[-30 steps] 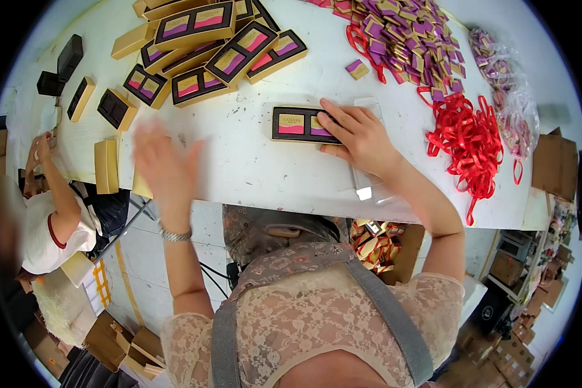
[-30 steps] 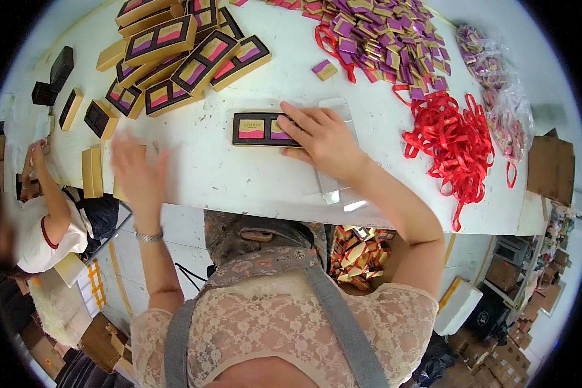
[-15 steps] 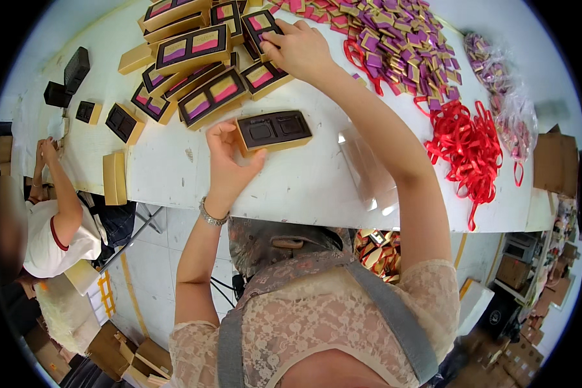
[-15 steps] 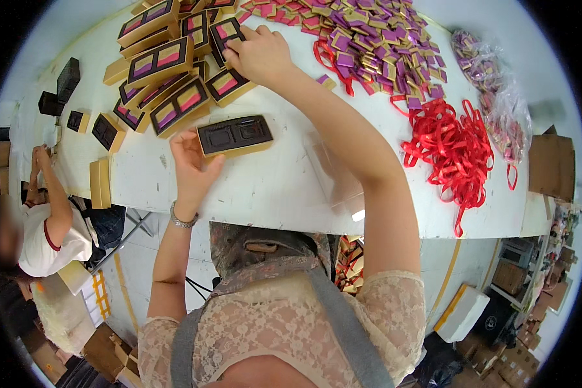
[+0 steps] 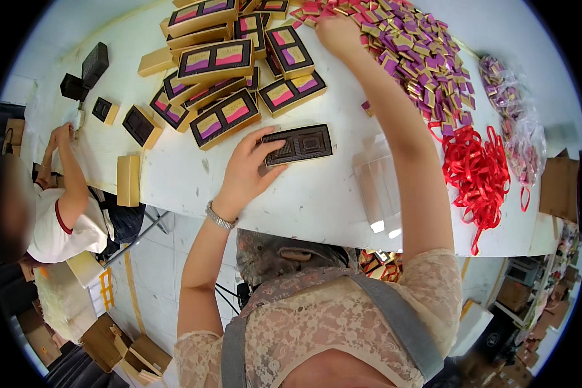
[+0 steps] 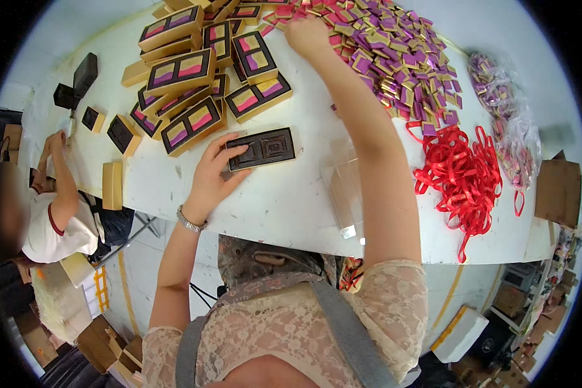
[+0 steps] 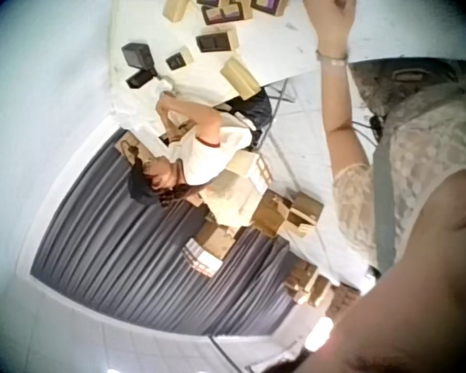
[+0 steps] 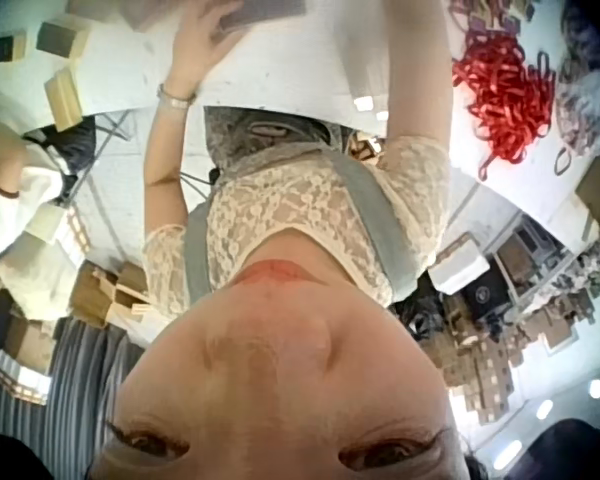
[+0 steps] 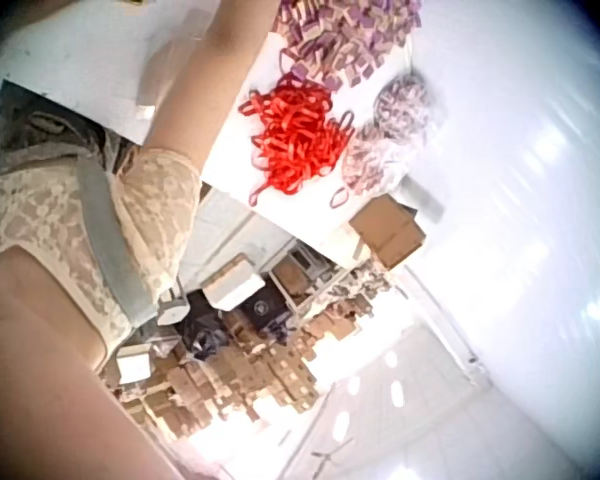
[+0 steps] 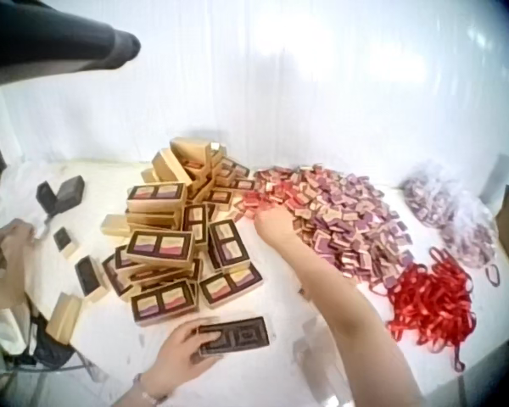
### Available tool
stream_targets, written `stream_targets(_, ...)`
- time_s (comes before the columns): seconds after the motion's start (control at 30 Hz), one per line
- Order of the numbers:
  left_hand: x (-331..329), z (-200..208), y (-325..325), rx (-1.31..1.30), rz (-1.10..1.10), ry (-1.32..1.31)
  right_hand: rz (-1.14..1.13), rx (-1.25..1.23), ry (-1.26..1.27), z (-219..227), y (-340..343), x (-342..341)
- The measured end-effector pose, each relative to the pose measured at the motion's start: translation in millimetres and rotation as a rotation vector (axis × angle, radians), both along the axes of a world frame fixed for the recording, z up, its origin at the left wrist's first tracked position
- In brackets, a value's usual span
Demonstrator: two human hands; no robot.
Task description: The person assembles small rectangular boxes by inserting colorful inserts into black frames, then places them into clear plastic sleeves. Red ribbons are attached to the packaged boxes. The person handles items one at a time and stacks completed units on the table.
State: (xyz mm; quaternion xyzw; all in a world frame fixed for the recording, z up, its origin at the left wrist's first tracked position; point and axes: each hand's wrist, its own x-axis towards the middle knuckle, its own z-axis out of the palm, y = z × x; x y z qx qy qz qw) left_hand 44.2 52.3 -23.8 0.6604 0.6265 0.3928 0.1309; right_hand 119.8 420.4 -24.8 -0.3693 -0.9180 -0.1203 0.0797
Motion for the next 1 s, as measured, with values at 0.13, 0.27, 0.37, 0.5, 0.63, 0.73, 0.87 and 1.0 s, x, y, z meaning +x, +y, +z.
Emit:
stream_targets(0.13, 1, -2, 3, 0.052, -0.014, -0.051, 0.170, -0.343, 0.669, 35, -69, 63)
stream_targets(0.27, 8, 1, 3, -0.064, 0.002, -0.209, 0.347, -0.903, 0.661, 65, -184, 130)
stream_targets(0.37, 18, 3, 2, -0.173, -0.059, -0.246, 0.563, -0.914, 0.460, 54, -219, 123)
stream_targets(0.5, 23, 0, 1, -0.167, -0.067, -0.231, 0.760, -0.471, 0.362, 29, -236, 114)
stream_targets(0.63, 28, 1, 1, -0.117, -0.058, -0.255, 0.642, -0.208, 0.310, 24, -257, 126)
stream_targets(0.73, 30, 7, 0, -0.189, -0.103, 0.136, 0.612, -0.159, 0.248, 34, -270, 135)
stream_targets(0.87, 31, -2, 5, 0.137, -0.151, 0.552, 0.404, -0.335, 0.383, 24, -220, 151)
stream_targets(1.0, 35, 1, 0, 0.108, -0.115, 0.519, 0.222, -0.095, 0.255, 22, -150, 180)
